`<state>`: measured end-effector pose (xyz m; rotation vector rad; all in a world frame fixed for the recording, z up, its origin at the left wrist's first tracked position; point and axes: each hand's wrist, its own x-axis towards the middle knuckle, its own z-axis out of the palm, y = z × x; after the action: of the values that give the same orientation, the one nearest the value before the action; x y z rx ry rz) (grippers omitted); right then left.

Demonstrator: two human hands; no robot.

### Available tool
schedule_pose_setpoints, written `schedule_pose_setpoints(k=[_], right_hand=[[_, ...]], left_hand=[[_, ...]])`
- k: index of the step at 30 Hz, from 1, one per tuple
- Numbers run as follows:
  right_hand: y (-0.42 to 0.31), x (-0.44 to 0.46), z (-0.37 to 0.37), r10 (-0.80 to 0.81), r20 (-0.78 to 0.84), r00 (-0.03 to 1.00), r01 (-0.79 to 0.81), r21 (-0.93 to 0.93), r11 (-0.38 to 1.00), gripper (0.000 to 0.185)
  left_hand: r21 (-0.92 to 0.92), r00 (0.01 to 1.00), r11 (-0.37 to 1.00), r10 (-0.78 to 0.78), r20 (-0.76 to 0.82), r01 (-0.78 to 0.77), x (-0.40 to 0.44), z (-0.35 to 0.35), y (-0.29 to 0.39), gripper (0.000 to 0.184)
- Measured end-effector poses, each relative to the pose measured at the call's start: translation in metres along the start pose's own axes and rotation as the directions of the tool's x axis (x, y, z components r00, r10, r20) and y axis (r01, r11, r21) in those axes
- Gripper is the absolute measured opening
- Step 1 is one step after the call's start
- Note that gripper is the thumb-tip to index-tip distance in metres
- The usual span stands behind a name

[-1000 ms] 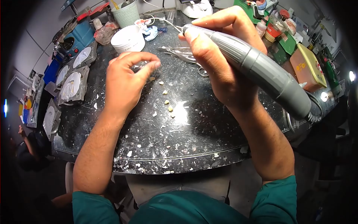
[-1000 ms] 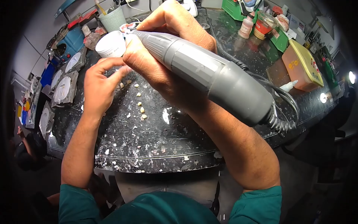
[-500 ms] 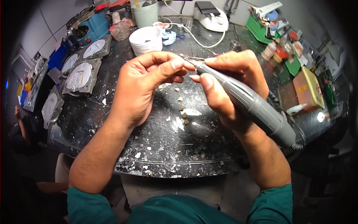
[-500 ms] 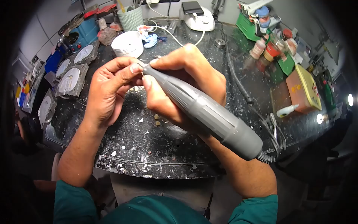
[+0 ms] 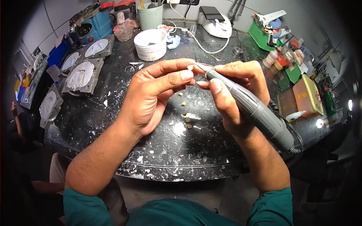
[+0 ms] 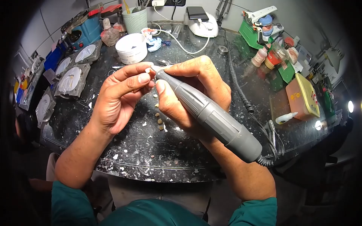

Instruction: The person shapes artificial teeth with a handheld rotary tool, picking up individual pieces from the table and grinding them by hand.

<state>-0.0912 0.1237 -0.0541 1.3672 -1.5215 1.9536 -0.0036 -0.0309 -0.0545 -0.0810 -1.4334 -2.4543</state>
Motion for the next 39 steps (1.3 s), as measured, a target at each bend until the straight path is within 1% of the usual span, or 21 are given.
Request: schedule_pose_setpoints(k=[3, 5, 8, 11, 16, 18, 21, 22, 24, 29, 32, 35, 38, 39], right_hand=[[-0.001, 0.000, 0.000, -0.020, 0.002, 1.000, 0.020, 0.002, 1.000, 0.022], [-0.005, 0.000, -0.001, -0.012, -0.001, 1.000, 0.012, 0.032, 0.999, 0.022], [-0.010, 0.005, -0.006, -0.122, 0.019, 0.992, 0.123, -0.111, 0.986, 0.022], [-0.013, 0.004, -0.010, -0.111, 0.156, 0.981, 0.136, -0.164, 0.977, 0.024], [-0.014, 0.008, -0.012, -0.140, 0.172, 0.975, 0.178, -0.235, 0.956, 0.023], [-0.006, 0.009, -0.010, -0.175, 0.164, 0.971, 0.205, -0.189, 0.960, 0.022], [-0.008, 0.008, -0.012, -0.157, 0.184, 0.970, 0.195, -0.211, 0.958, 0.021], [-0.009, 0.009, -0.012, -0.155, 0.194, 0.969, 0.195, -0.208, 0.959, 0.021], [-0.010, 0.009, -0.012, -0.136, 0.193, 0.972, 0.176, -0.206, 0.963, 0.020], [-0.015, 0.008, -0.009, -0.084, 0.143, 0.986, 0.112, -0.194, 0.975, 0.019], [-0.013, 0.007, -0.008, -0.124, 0.121, 0.985, 0.144, -0.179, 0.973, 0.018], [-0.011, 0.006, -0.009, -0.105, 0.130, 0.986, 0.128, -0.180, 0.975, 0.018], [-0.016, 0.006, -0.011, -0.089, 0.161, 0.983, 0.126, -0.238, 0.963, 0.019], [-0.015, 0.006, -0.010, -0.095, 0.157, 0.983, 0.129, -0.224, 0.966, 0.020]], left_hand=[[-0.003, 1.000, 1.000, 0.018, 0.019, -0.017, 0.000, -0.002, 0.000, 0.026], [-0.039, 0.999, 0.999, 0.027, 0.041, -0.026, 0.000, -0.001, 0.001, 0.027], [-0.043, 0.998, 0.998, 0.043, 0.046, -0.041, 0.000, 0.000, 0.000, 0.025], [-0.031, 0.998, 0.999, 0.041, 0.045, -0.039, -0.001, 0.000, 0.000, 0.025], [-0.034, 0.998, 0.999, 0.029, 0.047, -0.028, -0.002, -0.001, 0.000, 0.026], [-0.027, 0.998, 0.999, 0.019, 0.062, -0.017, -0.002, -0.003, 0.001, 0.026], [0.001, 0.996, 0.998, 0.068, 0.058, -0.068, -0.001, 0.000, 0.000, 0.027], [0.017, 0.997, 0.997, 0.070, 0.045, -0.071, -0.001, -0.001, 0.000, 0.028], [0.004, 0.995, 0.998, 0.063, 0.072, -0.063, -0.001, -0.003, 0.000, 0.028], [0.030, 0.993, 0.996, 0.081, 0.085, -0.084, -0.002, -0.002, 0.002, 0.027], [0.054, 0.991, 0.992, 0.105, 0.082, -0.110, -0.002, -0.002, 0.001, 0.027], [0.060, 0.990, 0.991, 0.115, 0.084, -0.120, -0.002, -0.003, 0.001, 0.027], [0.055, 0.989, 0.990, 0.123, 0.083, -0.127, -0.002, -0.003, 0.000, 0.027], [0.052, 0.989, 0.991, 0.122, 0.080, -0.127, -0.002, -0.003, 0.000, 0.027]])
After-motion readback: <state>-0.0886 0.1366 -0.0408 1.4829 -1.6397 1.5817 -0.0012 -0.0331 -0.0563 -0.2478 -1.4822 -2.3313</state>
